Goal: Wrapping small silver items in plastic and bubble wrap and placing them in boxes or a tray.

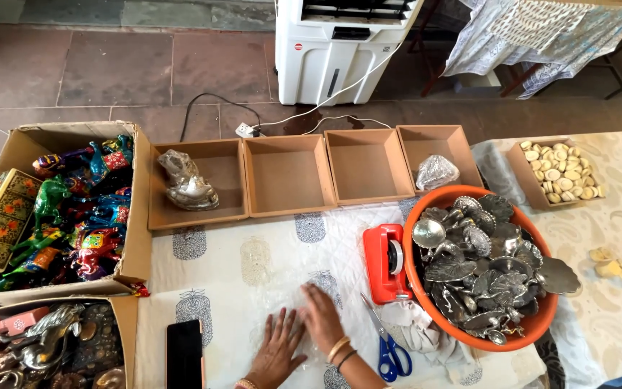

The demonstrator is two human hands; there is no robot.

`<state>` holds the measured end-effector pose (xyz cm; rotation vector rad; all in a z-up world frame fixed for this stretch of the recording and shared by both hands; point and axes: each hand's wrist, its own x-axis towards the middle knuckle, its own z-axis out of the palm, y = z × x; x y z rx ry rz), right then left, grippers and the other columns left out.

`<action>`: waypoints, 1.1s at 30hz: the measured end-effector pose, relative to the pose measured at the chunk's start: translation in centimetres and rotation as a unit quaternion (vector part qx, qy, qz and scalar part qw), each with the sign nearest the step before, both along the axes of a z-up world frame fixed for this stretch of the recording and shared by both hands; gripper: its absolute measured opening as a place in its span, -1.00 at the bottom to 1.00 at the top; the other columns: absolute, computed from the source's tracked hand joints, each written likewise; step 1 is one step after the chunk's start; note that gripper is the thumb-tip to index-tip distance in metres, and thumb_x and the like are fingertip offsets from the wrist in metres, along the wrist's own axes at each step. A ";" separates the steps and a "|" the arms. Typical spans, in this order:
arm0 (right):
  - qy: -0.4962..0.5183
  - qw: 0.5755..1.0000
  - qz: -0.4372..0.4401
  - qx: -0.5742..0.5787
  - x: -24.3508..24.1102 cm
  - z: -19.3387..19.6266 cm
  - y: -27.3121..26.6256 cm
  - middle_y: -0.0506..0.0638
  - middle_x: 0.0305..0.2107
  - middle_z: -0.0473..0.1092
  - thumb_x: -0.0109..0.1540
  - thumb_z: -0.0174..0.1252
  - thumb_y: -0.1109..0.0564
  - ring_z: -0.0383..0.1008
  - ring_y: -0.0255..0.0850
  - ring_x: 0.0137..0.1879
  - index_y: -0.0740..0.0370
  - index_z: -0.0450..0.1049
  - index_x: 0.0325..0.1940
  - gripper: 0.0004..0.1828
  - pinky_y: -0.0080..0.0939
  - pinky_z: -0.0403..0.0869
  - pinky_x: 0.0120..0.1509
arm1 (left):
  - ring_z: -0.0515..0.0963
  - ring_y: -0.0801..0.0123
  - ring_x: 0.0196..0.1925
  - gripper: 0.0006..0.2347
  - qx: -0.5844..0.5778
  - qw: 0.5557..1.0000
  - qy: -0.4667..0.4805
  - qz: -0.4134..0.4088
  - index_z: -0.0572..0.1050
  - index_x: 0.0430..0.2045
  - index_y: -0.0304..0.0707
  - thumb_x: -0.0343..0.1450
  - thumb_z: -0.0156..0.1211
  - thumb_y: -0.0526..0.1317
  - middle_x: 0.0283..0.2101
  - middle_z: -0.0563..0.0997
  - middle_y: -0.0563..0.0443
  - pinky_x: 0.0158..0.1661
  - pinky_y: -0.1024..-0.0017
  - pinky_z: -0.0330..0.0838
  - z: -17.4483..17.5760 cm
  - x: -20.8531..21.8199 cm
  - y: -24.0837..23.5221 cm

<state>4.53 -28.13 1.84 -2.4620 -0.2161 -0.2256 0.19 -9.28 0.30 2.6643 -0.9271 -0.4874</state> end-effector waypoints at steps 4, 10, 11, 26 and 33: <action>0.054 0.987 0.122 -0.092 -0.4 -1.2 -1.1 0.27 0.43 0.06 0.40 -0.07 -0.16 0.00 0.10 0.54 0.34 0.04 0.51 -0.27 0.12 -0.03 0.56 | -0.40 -0.28 0.50 -0.27 -0.090 0.992 -0.082 -0.036 -0.01 0.42 -0.14 0.43 -0.06 0.27 0.49 -0.23 -0.36 0.37 -0.29 -0.49 -0.2 -0.2 1.9; 0.086 0.966 0.029 -0.244 0.3 -1.7 -7.0 0.16 0.52 -0.16 0.35 -0.33 -0.43 -0.21 -0.01 0.62 0.19 -0.15 0.59 -0.09 0.08 -0.17 0.62 | -0.34 -0.19 0.52 -0.34 -0.080 0.992 -0.086 -0.048 0.08 0.40 -0.07 0.44 -0.03 0.22 0.50 -0.16 -0.27 0.37 -0.15 -0.41 -3.1 -1.2 5.1; 0.092 0.968 0.009 -0.233 0.1 -1.9 -7.5 0.14 0.52 -0.14 0.35 -0.34 -0.43 -0.21 -0.01 0.63 0.10 -0.14 0.59 -0.13 0.08 -0.17 0.64 | -0.26 -0.14 0.53 -0.43 -0.049 0.996 -0.053 -0.047 0.15 0.34 -0.16 0.47 0.00 0.12 0.48 -0.07 -0.26 0.39 -0.11 -0.34 -5.2 -1.4 5.8; 0.366 0.854 0.056 0.365 -3.3 -5.2 -9.6 -0.03 -0.16 0.54 0.31 0.17 0.22 0.56 -0.30 -0.08 0.26 0.39 0.29 -0.55 -0.27 0.59 -0.01 | 0.62 0.29 -0.63 -0.83 -0.164 0.915 0.316 0.190 0.55 -0.17 -0.11 0.52 0.07 -0.09 -0.59 0.60 0.02 -0.51 0.32 0.58 10.4 8.9 6.5; 0.381 0.836 -0.020 0.395 4.3 -6.2 -9.6 -0.12 -0.21 0.59 0.32 0.13 0.09 0.35 -0.41 -0.44 0.16 0.20 0.40 -0.43 -0.40 0.42 -0.35 | 0.56 0.09 -0.07 -0.71 -0.166 0.941 -0.115 0.272 0.45 -0.02 -0.23 0.40 0.17 -0.19 -0.15 0.60 -0.15 -0.02 0.25 0.52 11.5 11.3 4.2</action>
